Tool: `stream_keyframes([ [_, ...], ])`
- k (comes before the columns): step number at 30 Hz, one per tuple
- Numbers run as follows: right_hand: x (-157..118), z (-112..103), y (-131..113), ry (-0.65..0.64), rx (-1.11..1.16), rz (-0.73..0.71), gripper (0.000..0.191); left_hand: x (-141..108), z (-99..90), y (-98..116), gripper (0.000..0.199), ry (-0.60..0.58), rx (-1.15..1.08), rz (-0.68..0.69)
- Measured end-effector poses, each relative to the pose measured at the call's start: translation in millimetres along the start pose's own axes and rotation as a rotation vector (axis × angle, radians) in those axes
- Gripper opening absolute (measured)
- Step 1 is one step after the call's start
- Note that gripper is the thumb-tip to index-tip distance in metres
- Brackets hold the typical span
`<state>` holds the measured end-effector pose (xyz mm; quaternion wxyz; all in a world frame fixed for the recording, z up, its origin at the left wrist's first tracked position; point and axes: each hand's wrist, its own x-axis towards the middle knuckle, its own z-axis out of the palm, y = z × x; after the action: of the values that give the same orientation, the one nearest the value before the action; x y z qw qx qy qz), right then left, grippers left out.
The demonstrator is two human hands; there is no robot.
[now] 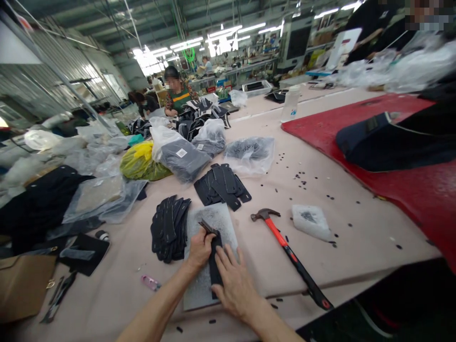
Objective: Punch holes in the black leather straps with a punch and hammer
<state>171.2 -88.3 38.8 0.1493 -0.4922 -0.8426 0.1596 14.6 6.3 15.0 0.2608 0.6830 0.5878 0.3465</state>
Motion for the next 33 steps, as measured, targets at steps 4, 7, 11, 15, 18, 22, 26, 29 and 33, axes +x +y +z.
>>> stream_keyframes([
  [4, -6.7, 13.1, 2.0, -0.051, 0.045, 0.010, 0.074, 14.8, -4.5, 0.0, 0.018, 0.178, -0.335, -0.292],
  [7, -10.6, 9.6, 9.1, -0.089, 0.074, -0.020, 0.086, 15.5, -12.9, -3.2, 0.018, 0.171, -0.359, -0.282],
  [11, -11.7, 7.3, 11.8, -0.111, 0.061, -0.058, 0.099, -4.8, -22.6, -3.1, 0.017, 0.134, -0.194, -0.178],
  [15, 10.3, 6.7, 21.5, -0.091, 0.012, -0.070, 0.092, -28.2, -27.7, 1.8, 0.017, 0.190, -0.166, -0.175],
  [18, 47.5, 2.7, 34.6, -0.101, -0.028, -0.081, 0.089, -37.1, -31.0, 3.7, 0.017, 0.228, -0.212, -0.184],
  [22, 87.2, -2.8, 47.1, -0.111, -0.056, -0.096, 0.086, -38.4, -32.4, 0.7, 0.017, 0.210, -0.246, -0.175],
  [26, 79.4, -1.2, 50.9, -0.043, -0.049, -0.090, 0.080, -35.3, -28.4, -3.4, 0.018, 0.164, -0.231, -0.144],
  [29, 59.6, 4.5, 51.3, -0.023, -0.030, -0.048, 0.063, -30.7, -24.5, -3.0, 0.018, 0.110, -0.246, -0.117],
  [33, 49.7, 13.0, 47.6, -0.011, 0.022, 0.058, 0.053, -22.6, -20.9, -0.8, 0.019, 0.031, -0.285, -0.051],
])
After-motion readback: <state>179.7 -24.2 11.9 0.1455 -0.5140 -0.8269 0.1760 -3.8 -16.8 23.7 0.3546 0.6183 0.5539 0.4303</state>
